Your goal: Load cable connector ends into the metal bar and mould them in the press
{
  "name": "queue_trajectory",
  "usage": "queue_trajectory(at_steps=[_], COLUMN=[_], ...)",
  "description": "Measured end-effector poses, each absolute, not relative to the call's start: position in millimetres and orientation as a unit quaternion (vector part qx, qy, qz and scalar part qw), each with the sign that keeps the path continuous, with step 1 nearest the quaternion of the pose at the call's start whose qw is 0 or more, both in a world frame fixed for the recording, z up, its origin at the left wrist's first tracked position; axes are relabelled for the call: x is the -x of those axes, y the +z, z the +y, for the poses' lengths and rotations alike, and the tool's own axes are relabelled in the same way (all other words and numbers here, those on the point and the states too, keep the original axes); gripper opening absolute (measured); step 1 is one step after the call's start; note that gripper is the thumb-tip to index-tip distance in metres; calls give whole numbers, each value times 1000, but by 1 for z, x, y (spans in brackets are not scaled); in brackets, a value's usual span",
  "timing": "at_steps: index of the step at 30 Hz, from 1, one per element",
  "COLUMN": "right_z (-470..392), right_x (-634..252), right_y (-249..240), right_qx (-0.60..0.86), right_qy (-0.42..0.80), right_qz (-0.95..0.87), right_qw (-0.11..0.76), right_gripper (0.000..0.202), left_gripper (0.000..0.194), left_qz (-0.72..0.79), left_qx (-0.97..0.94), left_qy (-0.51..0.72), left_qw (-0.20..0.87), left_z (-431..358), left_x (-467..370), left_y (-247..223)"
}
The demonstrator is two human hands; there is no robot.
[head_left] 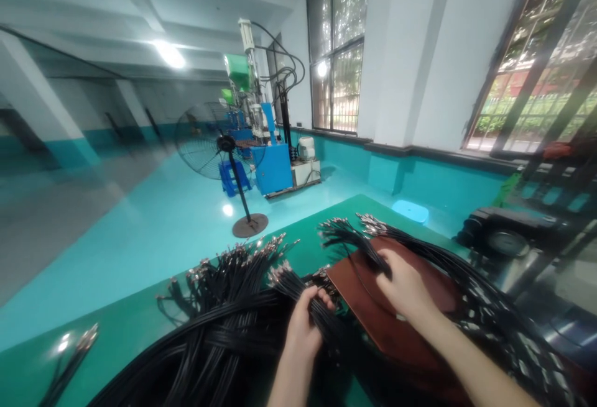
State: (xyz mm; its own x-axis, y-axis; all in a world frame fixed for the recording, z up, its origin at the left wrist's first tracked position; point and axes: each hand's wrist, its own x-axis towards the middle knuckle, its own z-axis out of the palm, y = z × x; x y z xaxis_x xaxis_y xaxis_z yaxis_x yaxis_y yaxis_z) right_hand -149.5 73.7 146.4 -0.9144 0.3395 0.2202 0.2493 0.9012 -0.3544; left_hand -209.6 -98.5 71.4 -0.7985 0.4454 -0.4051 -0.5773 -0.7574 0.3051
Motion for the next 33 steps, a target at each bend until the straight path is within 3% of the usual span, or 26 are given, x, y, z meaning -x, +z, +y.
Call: queue_trajectory(at_steps=[4, 9, 14, 17, 19, 21, 24, 27, 29, 33], right_z=[57, 30, 28, 34, 39, 43, 45, 46, 48, 67], right_x=[120, 94, 81, 77, 86, 109, 159, 199, 209, 204], right_y=[124, 87, 96, 121, 141, 156, 160, 142, 124, 100], right_qx=[-9, -153, -218, -239, -218, -157, -60, -35, -37, 51], right_qy=[146, -85, -76, 23, 104, 143, 92, 61, 51, 18], right_qz=[-971, -967, -946, -955, -958, -958, -976, -993, -996, -996], right_qw=[191, 184, 226, 173, 156, 194, 186, 96, 63, 75], right_gripper=[54, 69, 58, 47, 35, 34, 46, 34, 25, 27], left_gripper=[9, 44, 16, 13, 22, 25, 23, 15, 26, 29], left_qz=[190, 178, 245, 265, 270, 284, 290, 254, 230, 195], left_qx=[84, -9, 83, 35, -45, -109, -169, -180, -172, -145], left_qy=[918, 924, 935, 934, 928, 915, 907, 920, 926, 938], left_qw=[339, 337, 242, 236, 254, 265, 256, 240, 245, 248], left_z=[-100, -102, -97, -97, -99, -101, -104, -107, -108, -105], left_x=[202, 193, 191, 189, 187, 184, 180, 179, 179, 184], left_y=[79, 79, 78, 81, 84, 89, 92, 90, 87, 79])
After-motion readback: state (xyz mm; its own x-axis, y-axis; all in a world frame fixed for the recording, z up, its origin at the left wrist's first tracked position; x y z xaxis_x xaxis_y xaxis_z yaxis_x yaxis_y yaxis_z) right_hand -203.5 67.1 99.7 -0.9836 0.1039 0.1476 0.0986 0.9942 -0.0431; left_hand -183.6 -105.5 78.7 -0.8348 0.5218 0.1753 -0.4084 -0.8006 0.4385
